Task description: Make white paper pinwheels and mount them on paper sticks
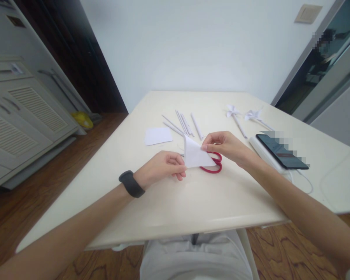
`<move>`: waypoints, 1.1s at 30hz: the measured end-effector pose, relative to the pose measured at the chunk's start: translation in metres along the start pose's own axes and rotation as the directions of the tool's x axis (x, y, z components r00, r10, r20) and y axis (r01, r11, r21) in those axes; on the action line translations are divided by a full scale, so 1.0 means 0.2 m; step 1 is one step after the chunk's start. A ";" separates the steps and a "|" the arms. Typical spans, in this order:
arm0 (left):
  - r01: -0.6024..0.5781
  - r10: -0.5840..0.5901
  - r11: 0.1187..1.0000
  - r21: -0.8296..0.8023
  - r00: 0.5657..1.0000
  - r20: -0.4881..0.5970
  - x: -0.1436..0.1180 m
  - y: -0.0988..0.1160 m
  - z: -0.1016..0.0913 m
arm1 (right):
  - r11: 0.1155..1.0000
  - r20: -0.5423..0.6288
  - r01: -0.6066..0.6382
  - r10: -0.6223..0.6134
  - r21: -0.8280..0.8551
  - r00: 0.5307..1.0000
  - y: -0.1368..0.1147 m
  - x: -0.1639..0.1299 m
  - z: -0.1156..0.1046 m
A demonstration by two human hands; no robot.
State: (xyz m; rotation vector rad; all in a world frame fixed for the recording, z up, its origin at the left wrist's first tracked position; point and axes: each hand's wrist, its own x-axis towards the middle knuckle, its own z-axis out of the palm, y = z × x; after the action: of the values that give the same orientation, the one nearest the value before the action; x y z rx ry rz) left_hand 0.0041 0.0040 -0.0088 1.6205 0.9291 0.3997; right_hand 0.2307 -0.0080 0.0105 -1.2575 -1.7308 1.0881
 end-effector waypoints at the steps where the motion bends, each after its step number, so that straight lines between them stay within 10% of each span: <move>1: -0.004 0.004 1.000 -0.001 1.000 0.004 0.00 0.00 0.00 | 1.000 -0.018 0.009 -0.010 -0.016 1.000 0.00 0.00 0.00; 11: -0.022 0.022 1.000 0.003 1.000 -0.022 -0.02 0.03 -0.01 | 0.984 -0.158 0.080 -0.105 -0.157 0.982 0.02 0.00 0.04; 33: -0.096 0.098 0.994 0.044 0.993 -0.066 -0.01 0.01 -0.03 | 0.997 -0.001 -0.073 0.073 0.015 0.997 0.03 0.02 0.01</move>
State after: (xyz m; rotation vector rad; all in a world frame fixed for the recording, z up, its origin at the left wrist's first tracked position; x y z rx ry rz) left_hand -0.0010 0.0063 -0.0057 1.7026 0.9168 0.5089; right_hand 0.2291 -0.0041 0.0043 -1.3212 -1.6839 1.1402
